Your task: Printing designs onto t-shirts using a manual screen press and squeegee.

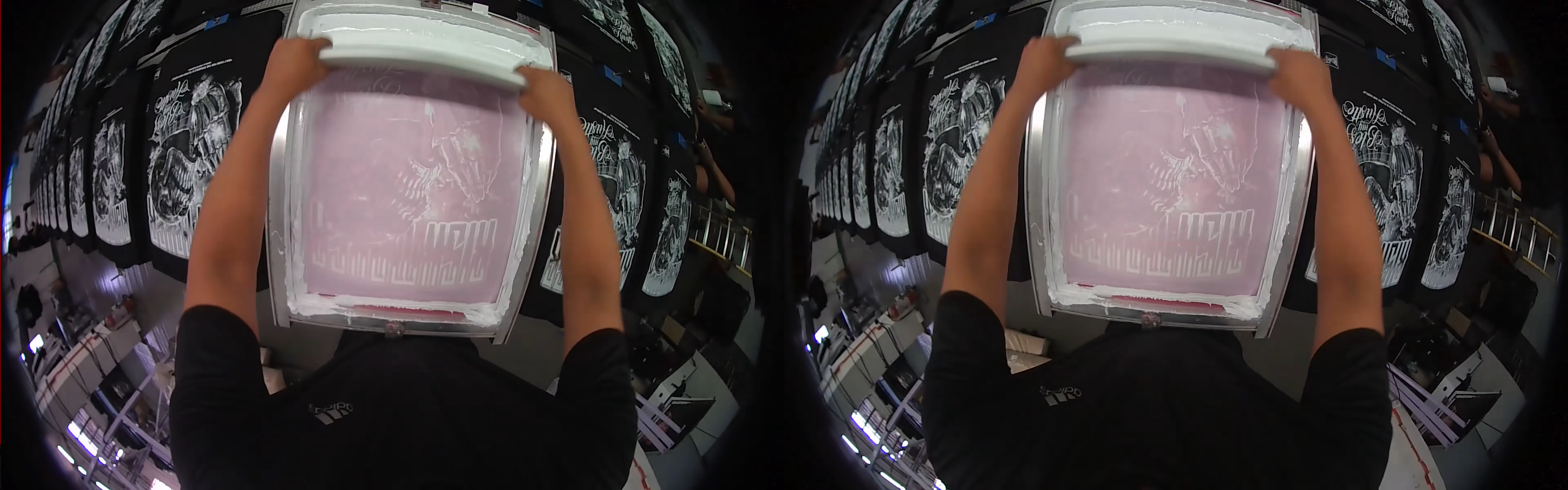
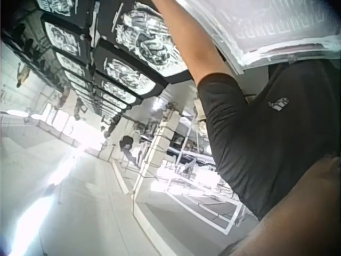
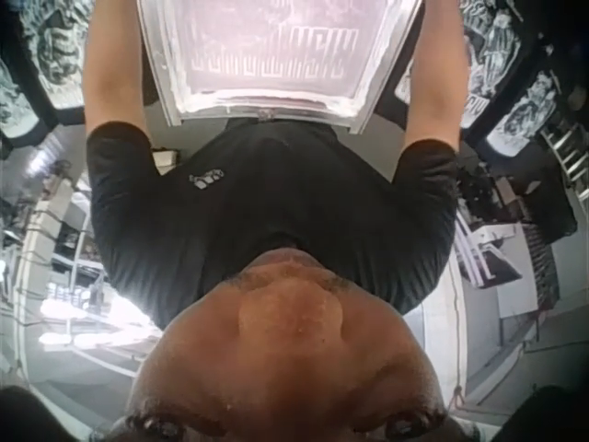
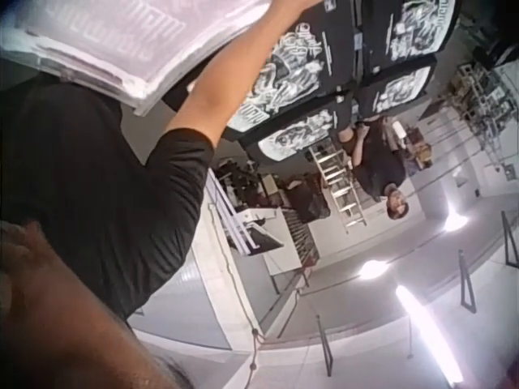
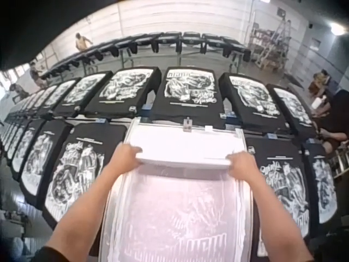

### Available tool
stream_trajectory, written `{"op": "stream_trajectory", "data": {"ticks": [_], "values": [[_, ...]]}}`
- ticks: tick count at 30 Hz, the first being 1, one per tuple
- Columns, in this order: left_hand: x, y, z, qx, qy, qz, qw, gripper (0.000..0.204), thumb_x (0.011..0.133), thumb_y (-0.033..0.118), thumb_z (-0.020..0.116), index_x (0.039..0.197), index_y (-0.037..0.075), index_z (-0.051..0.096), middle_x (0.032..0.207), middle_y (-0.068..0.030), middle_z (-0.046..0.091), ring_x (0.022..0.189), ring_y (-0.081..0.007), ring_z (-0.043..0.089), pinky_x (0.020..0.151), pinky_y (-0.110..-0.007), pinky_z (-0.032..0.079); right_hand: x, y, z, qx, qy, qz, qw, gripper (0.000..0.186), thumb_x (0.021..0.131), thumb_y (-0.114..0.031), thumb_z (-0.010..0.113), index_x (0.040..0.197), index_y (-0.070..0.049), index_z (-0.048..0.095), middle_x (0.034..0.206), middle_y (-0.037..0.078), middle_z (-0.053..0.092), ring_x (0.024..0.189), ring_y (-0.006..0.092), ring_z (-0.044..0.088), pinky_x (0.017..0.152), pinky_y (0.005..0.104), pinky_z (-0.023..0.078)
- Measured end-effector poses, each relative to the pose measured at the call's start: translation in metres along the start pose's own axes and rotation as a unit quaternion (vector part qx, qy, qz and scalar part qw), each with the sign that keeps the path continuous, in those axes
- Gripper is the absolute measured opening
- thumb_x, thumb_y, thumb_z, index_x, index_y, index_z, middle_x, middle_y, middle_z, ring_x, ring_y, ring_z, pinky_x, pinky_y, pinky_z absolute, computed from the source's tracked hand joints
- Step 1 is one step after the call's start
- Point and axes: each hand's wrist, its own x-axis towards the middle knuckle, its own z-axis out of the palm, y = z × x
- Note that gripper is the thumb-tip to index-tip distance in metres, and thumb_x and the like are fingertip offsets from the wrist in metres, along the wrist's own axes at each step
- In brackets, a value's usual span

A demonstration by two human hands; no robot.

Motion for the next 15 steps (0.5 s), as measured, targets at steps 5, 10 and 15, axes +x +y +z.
{"op": "stream_trajectory", "data": {"ticks": [5,10,15], "values": [[0.070,-0.042,-0.015,-0.341,-0.025,0.195,0.919,0.049,0.064,0.043,0.082,0.091,0.004,0.072,0.095,-0.0199,0.070,0.094,-0.0374,0.066,0.083,-0.045,0.052,0.075,0.042,-0.016,0.024,-0.015,-0.064,0.998,0.038,0.071,-0.015,0.061,0.108,-0.008,0.069,0.103,0.021,0.068,0.096,0.0381,0.066,0.084,0.0447,0.052],[-0.083,0.011,-0.068,-0.036,-0.103,0.019,0.994,0.037,0.077,0.038,0.077,0.099,0.008,0.073,0.079,-0.0166,0.069,0.077,-0.0321,0.068,0.071,-0.044,0.052,-0.103,-0.046,-0.061,0.060,-0.053,-0.015,0.997,0.028,0.078,-0.016,0.064,0.105,-0.007,0.070,0.090,0.022,0.067,0.087,0.0366,0.067,0.077,0.0456,0.052],[-0.331,0.089,-0.103,-0.125,-0.163,0.040,0.978,0.038,0.058,0.009,0.082,0.093,0.009,0.066,0.087,-0.0079,0.065,0.086,-0.0271,0.059,0.083,-0.040,0.041,-0.334,-0.120,-0.064,0.185,-0.123,-0.023,0.975,0.036,0.067,0.000,0.063,0.102,-0.008,0.069,0.096,0.014,0.069,0.093,0.0343,0.063,0.105,0.0523,0.039]]}}
